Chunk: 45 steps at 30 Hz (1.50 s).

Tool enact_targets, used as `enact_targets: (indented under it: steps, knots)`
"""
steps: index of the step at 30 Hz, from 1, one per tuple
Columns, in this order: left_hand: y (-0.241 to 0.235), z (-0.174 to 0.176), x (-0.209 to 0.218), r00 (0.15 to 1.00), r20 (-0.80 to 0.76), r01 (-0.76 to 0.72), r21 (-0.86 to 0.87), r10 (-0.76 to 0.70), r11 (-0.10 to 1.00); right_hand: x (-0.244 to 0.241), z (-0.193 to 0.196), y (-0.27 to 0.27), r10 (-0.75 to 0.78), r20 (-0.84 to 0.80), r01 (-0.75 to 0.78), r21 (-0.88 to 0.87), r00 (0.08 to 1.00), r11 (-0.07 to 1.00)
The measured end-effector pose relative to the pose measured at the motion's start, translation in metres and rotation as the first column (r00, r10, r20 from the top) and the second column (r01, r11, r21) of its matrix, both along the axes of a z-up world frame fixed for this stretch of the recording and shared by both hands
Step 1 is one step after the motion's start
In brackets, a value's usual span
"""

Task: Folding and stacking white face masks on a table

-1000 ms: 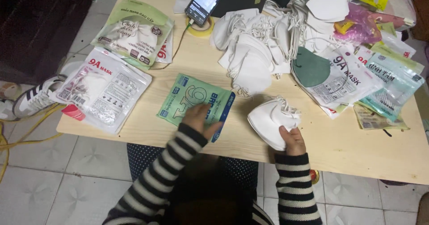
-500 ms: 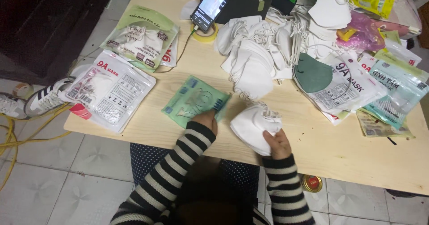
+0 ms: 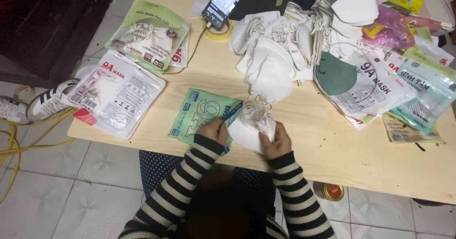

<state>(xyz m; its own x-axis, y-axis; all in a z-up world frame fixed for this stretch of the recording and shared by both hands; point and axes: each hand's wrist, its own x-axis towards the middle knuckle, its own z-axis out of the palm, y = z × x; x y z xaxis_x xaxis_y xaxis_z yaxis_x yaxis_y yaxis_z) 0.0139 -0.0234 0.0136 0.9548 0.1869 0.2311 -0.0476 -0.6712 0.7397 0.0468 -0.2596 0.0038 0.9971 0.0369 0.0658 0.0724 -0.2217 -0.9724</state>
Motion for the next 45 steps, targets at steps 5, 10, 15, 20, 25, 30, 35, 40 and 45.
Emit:
enact_targets:
  steps: [5, 10, 15, 20, 25, 30, 35, 40, 45]
  knots:
    - [-0.018, 0.011, -0.004, 0.995, 0.095, 0.011, 0.177, -0.028, 0.984, -0.020, 0.017, 0.021, 0.097, -0.027, -0.098, -0.035, 0.995, 0.995]
    - [-0.042, 0.006, -0.007, 0.928, 0.369, -0.135, 0.479, -0.060, 0.867, -0.011, -0.031, 0.041, 0.127, -0.147, -0.105, 0.151, 0.981, 0.983]
    - [-0.061, 0.017, -0.019, 0.791, 0.591, -0.100, 0.377, -0.156, 0.921, -0.004, -0.061, 0.048, 0.164, -0.002, -0.153, 0.350, 0.986, 0.924]
    - [-0.074, 0.013, -0.035, 0.777, 0.610, -0.118, 0.380, -0.153, 0.917, 0.003, -0.059, 0.049, 0.185, -0.042, -0.156, 0.377, 0.982, 0.913]
    - [-0.013, 0.059, -0.040, 0.851, 0.490, 0.180, 0.069, -0.190, 0.981, 0.008, -0.041, 0.056, 0.225, -0.076, -0.176, 0.406, 0.972, 0.897]
    - [0.082, 0.057, -0.063, 0.975, 0.188, -0.080, -0.194, 0.117, 0.978, 0.015, -0.023, 0.073, 0.267, -0.114, -0.192, 0.440, 0.957, 0.877]
    - [0.095, -0.022, -0.068, 0.974, -0.071, 0.046, -0.864, -0.213, 0.502, 0.013, -0.002, 0.082, 0.309, -0.168, -0.200, 0.468, 0.936, 0.861]
    - [0.125, 0.004, -0.081, 0.979, -0.198, -0.198, -0.880, 0.047, 0.431, 0.021, 0.010, 0.088, 0.343, -0.208, -0.206, 0.489, 0.916, 0.847]
    - [0.186, 0.048, -0.090, 0.719, -0.153, -0.542, -0.733, 0.678, 0.410, 0.023, 0.010, 0.077, 0.308, -0.249, -0.156, 0.489, 0.918, 0.858]
